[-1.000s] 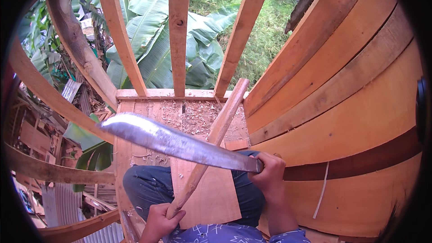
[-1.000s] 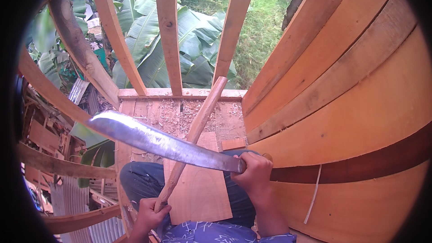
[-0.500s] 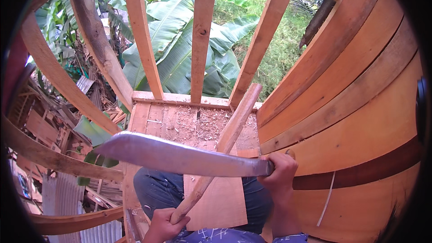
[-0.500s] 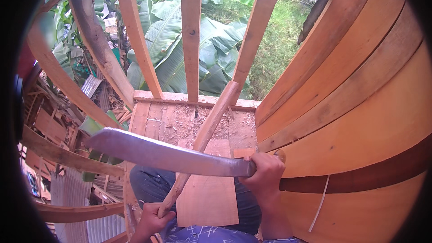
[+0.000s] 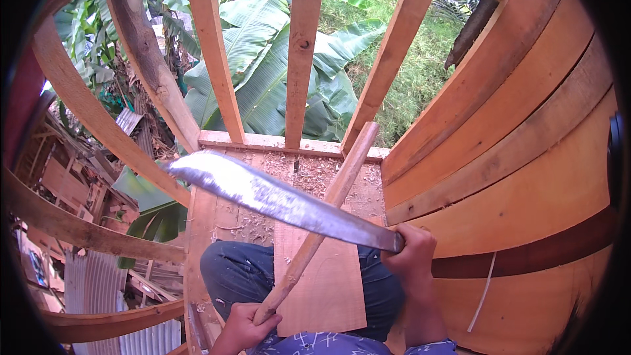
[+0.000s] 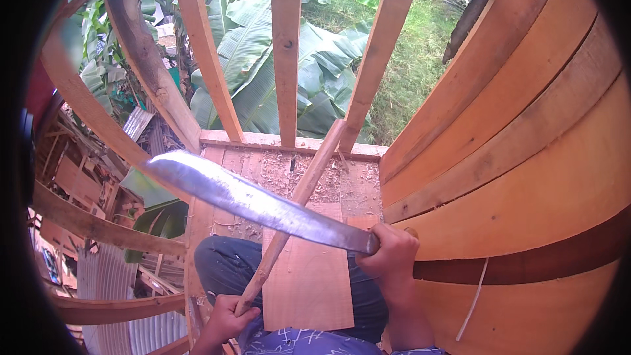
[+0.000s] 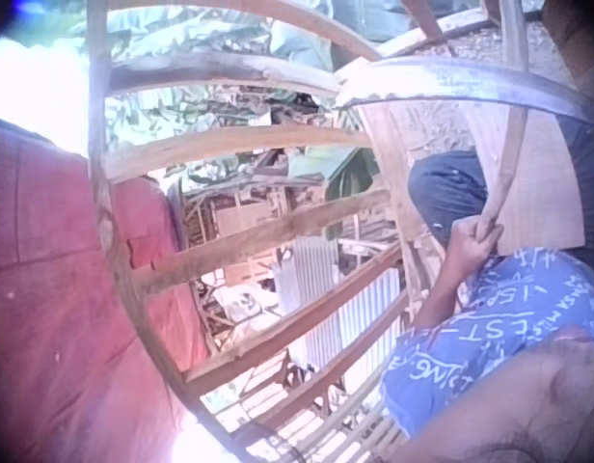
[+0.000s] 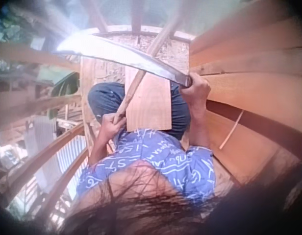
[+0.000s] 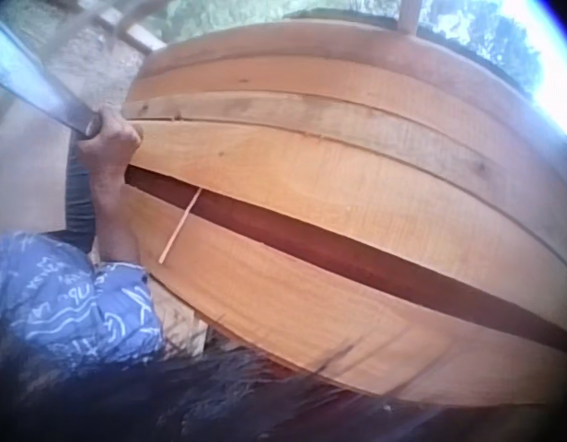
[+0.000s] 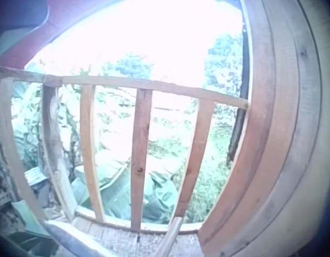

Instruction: The person sits cross-legged on a wooden floor and uses a large machete to shave and shape a small wooden stick. They repeatedly strike the stick against a flat wooden board to remove shavings and refine the stick's profile.

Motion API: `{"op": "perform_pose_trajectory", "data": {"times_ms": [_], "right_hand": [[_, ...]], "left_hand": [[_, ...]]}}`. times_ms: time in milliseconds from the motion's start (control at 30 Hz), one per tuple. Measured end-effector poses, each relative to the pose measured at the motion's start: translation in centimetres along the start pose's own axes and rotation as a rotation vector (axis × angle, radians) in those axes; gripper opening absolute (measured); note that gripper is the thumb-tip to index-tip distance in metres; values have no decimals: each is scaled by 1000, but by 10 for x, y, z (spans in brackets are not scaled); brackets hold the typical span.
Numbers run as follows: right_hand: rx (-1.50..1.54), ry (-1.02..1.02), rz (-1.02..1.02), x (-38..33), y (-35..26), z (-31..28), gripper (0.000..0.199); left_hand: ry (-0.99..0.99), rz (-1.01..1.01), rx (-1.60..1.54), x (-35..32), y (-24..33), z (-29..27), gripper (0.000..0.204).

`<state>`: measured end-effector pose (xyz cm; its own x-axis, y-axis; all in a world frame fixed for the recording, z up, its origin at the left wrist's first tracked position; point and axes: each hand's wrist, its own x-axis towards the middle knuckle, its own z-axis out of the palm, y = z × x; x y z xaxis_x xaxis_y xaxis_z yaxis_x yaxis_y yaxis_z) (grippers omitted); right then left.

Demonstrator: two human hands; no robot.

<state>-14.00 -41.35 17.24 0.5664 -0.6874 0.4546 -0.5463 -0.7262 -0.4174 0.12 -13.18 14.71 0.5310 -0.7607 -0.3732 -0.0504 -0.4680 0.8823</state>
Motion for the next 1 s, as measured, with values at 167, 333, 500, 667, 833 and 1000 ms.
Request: {"op": "perform_pose_trajectory", "data": {"times_ms": [167, 333, 500, 667, 833, 1000], "right_hand": [[-102, 25, -107, 13, -3, -8, 14], [-67, 74, -20, 20, 15, -11, 19], [-81, -58, -90, 1, -8, -12, 18], [-65, 42, -61, 20, 0, -18, 14], [-64, 2, -13, 5, 2, -13, 13], [-58, -9, -151, 2, -14, -18, 13]], "left_hand": [[-7, -16, -30, 0, 9, -3, 31], [-101, -49, -116, 1, -2, -2, 18], [-162, -45, -191, 4, -24, 5, 14], [-24, -8, -134, -9, -4, 0, 18], [-27, 44, -1, -3, -7, 0, 18], [-27, 98, -111, -3, -11, 4, 18]]}}
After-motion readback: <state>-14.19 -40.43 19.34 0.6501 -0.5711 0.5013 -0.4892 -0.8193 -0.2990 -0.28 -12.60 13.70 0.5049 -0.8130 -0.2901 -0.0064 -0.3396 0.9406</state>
